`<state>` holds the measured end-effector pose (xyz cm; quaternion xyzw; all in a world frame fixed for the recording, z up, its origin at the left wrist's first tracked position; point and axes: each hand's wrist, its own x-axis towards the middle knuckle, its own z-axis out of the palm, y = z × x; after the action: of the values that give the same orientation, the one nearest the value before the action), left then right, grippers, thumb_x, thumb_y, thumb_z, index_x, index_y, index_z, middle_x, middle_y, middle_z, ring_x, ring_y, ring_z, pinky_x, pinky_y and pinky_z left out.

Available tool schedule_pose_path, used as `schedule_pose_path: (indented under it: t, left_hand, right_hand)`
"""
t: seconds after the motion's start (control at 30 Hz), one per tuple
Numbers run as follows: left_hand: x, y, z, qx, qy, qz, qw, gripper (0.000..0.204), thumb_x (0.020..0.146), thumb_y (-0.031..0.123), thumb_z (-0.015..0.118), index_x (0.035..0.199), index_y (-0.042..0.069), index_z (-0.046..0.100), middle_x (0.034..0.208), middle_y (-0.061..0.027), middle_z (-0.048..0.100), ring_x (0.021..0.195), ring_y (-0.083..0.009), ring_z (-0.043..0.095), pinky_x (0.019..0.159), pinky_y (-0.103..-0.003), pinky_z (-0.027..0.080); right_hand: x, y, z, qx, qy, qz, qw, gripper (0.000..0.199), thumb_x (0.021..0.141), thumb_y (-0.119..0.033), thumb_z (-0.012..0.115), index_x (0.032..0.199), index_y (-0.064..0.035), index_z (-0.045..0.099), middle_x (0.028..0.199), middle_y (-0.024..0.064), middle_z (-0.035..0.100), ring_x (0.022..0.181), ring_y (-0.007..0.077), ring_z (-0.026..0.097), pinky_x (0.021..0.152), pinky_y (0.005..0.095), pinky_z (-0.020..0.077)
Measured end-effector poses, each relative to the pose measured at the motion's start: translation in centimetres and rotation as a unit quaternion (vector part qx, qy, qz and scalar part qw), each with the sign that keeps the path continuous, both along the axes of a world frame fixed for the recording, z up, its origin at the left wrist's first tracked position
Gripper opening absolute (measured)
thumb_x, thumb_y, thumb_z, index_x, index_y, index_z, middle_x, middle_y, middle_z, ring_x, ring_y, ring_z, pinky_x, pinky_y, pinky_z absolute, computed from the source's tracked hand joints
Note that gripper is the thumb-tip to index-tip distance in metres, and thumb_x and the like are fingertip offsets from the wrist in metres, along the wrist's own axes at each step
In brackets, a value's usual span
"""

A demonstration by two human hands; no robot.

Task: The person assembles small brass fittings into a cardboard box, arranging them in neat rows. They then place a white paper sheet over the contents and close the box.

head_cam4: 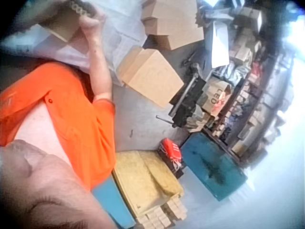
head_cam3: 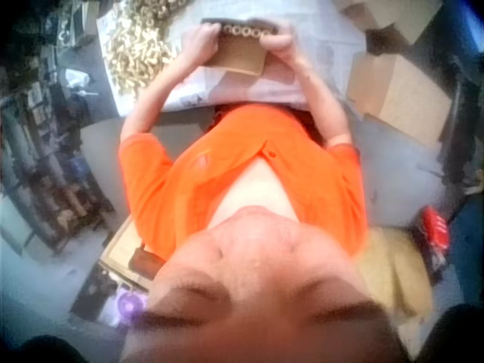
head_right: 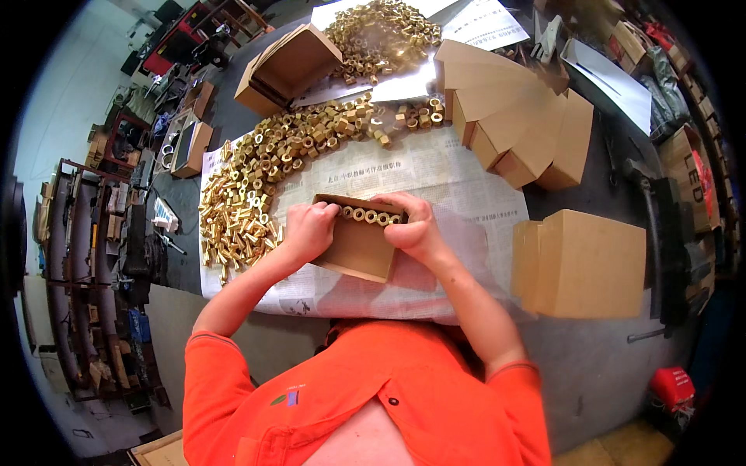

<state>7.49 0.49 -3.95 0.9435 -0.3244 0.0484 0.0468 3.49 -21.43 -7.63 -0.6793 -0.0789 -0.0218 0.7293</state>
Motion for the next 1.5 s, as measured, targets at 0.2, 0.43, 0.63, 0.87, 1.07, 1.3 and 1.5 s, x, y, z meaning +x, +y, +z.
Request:
schedule_pose_path:
  t: [0.2,0.43,0.63,0.87,1.07,1.3,1.5]
  left_hand:
    - [-0.5,0.1,-0.3,0.005,-0.032,-0.005,0.999,0.007,0.07,0.007,0.057,0.076,0.01,0.057,0.066,-0.0084,0.059,0.059,-0.0303,0.06,0.055,-0.043,0.045]
    - [-0.3,-0.1,0.1,0.033,-0.02,-0.031,0.999,0.014,0.063,0.006,0.058,0.075,0.01,0.053,0.065,-0.007,0.059,0.058,-0.0285,0.061,0.054,-0.04,0.044]
    - [-0.2,0.0,0.3,0.042,0.006,-0.018,0.999,0.014,0.067,0.008,0.059,0.08,0.009,0.057,0.07,-0.0085,0.063,0.063,-0.0291,0.063,0.057,-0.041,0.046]
    - [4.0,1.6,4.2,-0.218,0.058,0.053,0.973,0.013,0.079,0.02,0.066,0.086,0.009,0.068,0.066,-0.0098,0.065,0.059,-0.0256,0.063,0.057,-0.035,0.049]
    - [10.3,2.8,2.2,-0.057,-0.084,0.095,0.99,0.01,0.081,0.019,0.059,0.082,0.009,0.062,0.066,-0.0126,0.064,0.064,-0.0324,0.064,0.055,-0.042,0.05]
    - [12.7,3.2,-1.3,0.001,-0.086,0.097,0.992,0.009,0.08,0.018,0.057,0.081,0.01,0.062,0.067,-0.015,0.064,0.064,-0.0325,0.064,0.056,-0.043,0.051]
    - [13.3,2.7,-1.0,0.059,-0.071,0.122,0.988,0.015,0.082,0.025,0.057,0.079,0.011,0.063,0.069,-0.0135,0.064,0.066,-0.032,0.065,0.056,-0.043,0.051]
  right_hand:
    - [0.0,0.1,0.5,-0.001,0.008,0.001,1.0,0.046,0.057,-0.006,0.052,0.1,0.0034,0.064,0.097,0.0122,0.065,0.089,0.0177,0.062,0.082,0.0264,0.048]
    - [0.0,0.1,0.3,-0.034,0.002,-0.013,0.999,0.046,0.056,-0.005,0.051,0.099,0.0022,0.065,0.094,0.0132,0.066,0.088,0.0186,0.062,0.082,0.0268,0.048]
    - [0.0,0.1,0.8,-0.036,-0.004,-0.013,0.999,0.046,0.056,-0.006,0.052,0.099,0.002,0.065,0.094,0.013,0.066,0.087,0.0186,0.062,0.081,0.0265,0.0479]
    - [0.2,0.0,0.4,-0.017,0.009,0.001,1.0,0.046,0.057,-0.005,0.052,0.1,0.0034,0.065,0.094,0.0131,0.065,0.086,0.0177,0.062,0.081,0.0262,0.0478]
    - [0.1,-0.1,1.0,-0.023,0.019,0.005,1.0,0.045,0.058,-0.003,0.051,0.101,0.0037,0.064,0.094,0.0116,0.065,0.087,0.0172,0.061,0.081,0.0259,0.0477]
    - [0.0,0.0,0.1,0.006,0.041,0.01,0.999,0.046,0.059,-0.003,0.051,0.103,0.003,0.064,0.099,0.0112,0.064,0.091,0.0168,0.06,0.082,0.0257,0.0469]
    - [0.0,0.0,0.3,-0.035,0.015,0.007,0.999,0.044,0.059,-0.005,0.05,0.101,0.002,0.064,0.096,0.0092,0.065,0.091,0.0162,0.061,0.083,0.0255,0.046]
